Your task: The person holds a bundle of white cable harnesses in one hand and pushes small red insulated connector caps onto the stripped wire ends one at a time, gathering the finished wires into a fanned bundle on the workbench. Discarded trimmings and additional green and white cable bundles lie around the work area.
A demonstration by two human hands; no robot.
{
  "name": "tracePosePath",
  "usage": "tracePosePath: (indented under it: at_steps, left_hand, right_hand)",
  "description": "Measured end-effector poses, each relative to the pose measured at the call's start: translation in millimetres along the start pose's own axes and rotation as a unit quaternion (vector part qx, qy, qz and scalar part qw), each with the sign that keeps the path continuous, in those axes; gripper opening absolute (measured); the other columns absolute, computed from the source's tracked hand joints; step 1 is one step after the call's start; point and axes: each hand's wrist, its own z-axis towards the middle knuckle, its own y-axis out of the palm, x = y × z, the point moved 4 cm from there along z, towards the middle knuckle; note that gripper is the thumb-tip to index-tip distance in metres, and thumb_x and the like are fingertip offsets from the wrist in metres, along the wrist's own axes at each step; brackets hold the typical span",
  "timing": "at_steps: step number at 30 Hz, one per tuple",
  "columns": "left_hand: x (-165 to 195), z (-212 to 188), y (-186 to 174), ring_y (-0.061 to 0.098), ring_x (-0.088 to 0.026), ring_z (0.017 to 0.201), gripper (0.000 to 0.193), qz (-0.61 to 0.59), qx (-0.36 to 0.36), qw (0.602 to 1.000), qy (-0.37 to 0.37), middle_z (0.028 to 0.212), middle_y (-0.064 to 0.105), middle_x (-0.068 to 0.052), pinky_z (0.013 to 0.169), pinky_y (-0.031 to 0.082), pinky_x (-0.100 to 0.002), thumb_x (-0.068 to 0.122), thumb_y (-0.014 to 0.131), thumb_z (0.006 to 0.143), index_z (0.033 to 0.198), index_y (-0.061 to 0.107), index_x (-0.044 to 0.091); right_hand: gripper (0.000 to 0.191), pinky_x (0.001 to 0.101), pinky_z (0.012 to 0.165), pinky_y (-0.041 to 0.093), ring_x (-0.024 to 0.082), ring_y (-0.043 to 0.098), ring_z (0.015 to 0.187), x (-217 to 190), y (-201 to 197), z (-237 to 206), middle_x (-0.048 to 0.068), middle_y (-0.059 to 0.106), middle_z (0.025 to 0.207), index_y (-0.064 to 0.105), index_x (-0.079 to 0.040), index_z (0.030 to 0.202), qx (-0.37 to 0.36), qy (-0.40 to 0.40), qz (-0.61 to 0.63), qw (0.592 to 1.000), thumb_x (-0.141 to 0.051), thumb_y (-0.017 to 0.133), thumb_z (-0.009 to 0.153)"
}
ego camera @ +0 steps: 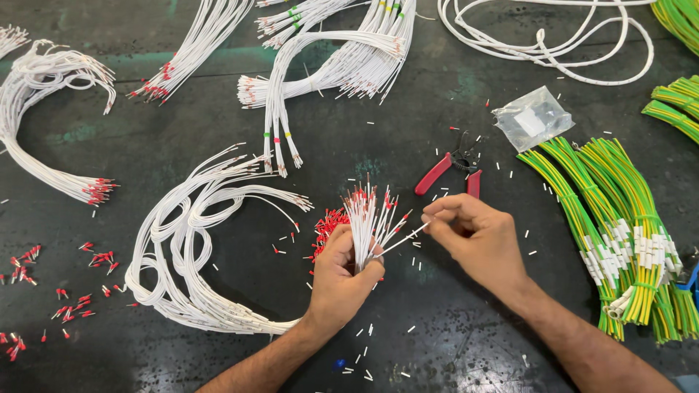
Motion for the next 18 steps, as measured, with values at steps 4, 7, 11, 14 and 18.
tracePosePath:
  at_steps: [4, 7, 11, 14, 18]
  left_hand:
    - [2.5, 0.4, 2.0, 0.06, -0.004, 0.074, 0.013, -0.02, 0.004, 1.0, 0.002, 0.105, 0.05, 0.0, 0.061, 0.05, -0.021, -0.007, 0.067, 0.084, 0.095, 0.064, 0.001]
    - [3.9, 0.5, 1.5, 0.059, -0.003, 0.073, 0.012, 0.009, 0.009, 1.0, 0.004, 0.104, 0.051, 0.0, 0.06, 0.05, -0.021, -0.004, 0.07, 0.085, 0.094, 0.064, 0.001]
    - [3.3, 0.4, -0.9, 0.058, -0.003, 0.074, 0.01, 0.012, 0.014, 1.0, -0.012, 0.103, 0.052, 0.001, 0.06, 0.049, -0.021, -0.002, 0.071, 0.087, 0.095, 0.065, 0.001]
    - [3.4, 0.0, -0.8, 0.057, -0.003, 0.074, 0.01, 0.018, 0.015, 1.0, -0.011, 0.103, 0.052, 0.001, 0.06, 0.048, -0.02, -0.001, 0.071, 0.087, 0.096, 0.065, 0.001]
    - [4.2, -0.2, -1.2, 0.057, -0.002, 0.073, 0.011, 0.022, 0.017, 0.999, -0.016, 0.102, 0.052, 0.002, 0.06, 0.048, -0.02, 0.0, 0.071, 0.087, 0.096, 0.065, 0.001]
  right_hand:
    - [0.02, 0.0203, 0.05, 0.046, 0.002, 0.057, 0.059, 8.0, -2.6, 1.9, 0.002, 0.075, 0.082, 0.078, -0.002, 0.109, -0.006, 0.091, 0.071, 0.993, -0.012, 0.074, 0.091]
    - [0.024, 0.0211, 0.053, 0.048, 0.003, 0.057, 0.062, 8.2, -3.8, 3.6, 0.004, 0.075, 0.087, 0.078, -0.002, 0.114, -0.009, 0.105, 0.121, 0.987, -0.011, 0.074, 0.092]
    - [0.027, 0.0219, 0.056, 0.051, 0.002, 0.056, 0.065, 5.3, -2.9, 6.1, 0.005, 0.079, 0.1, 0.075, -0.002, 0.117, -0.024, 0.094, 0.179, 0.979, -0.008, 0.069, 0.092]
    - [0.023, 0.0215, 0.057, 0.049, 0.003, 0.055, 0.063, 2.6, -3.8, 4.8, 0.005, 0.078, 0.099, 0.076, -0.001, 0.115, -0.028, 0.083, 0.148, 0.985, -0.009, 0.067, 0.095]
    - [0.021, 0.0217, 0.056, 0.048, 0.004, 0.054, 0.062, 2.2, -3.7, 4.2, 0.003, 0.079, 0.097, 0.077, -0.002, 0.111, -0.003, 0.096, 0.099, 0.99, -0.013, 0.067, 0.096]
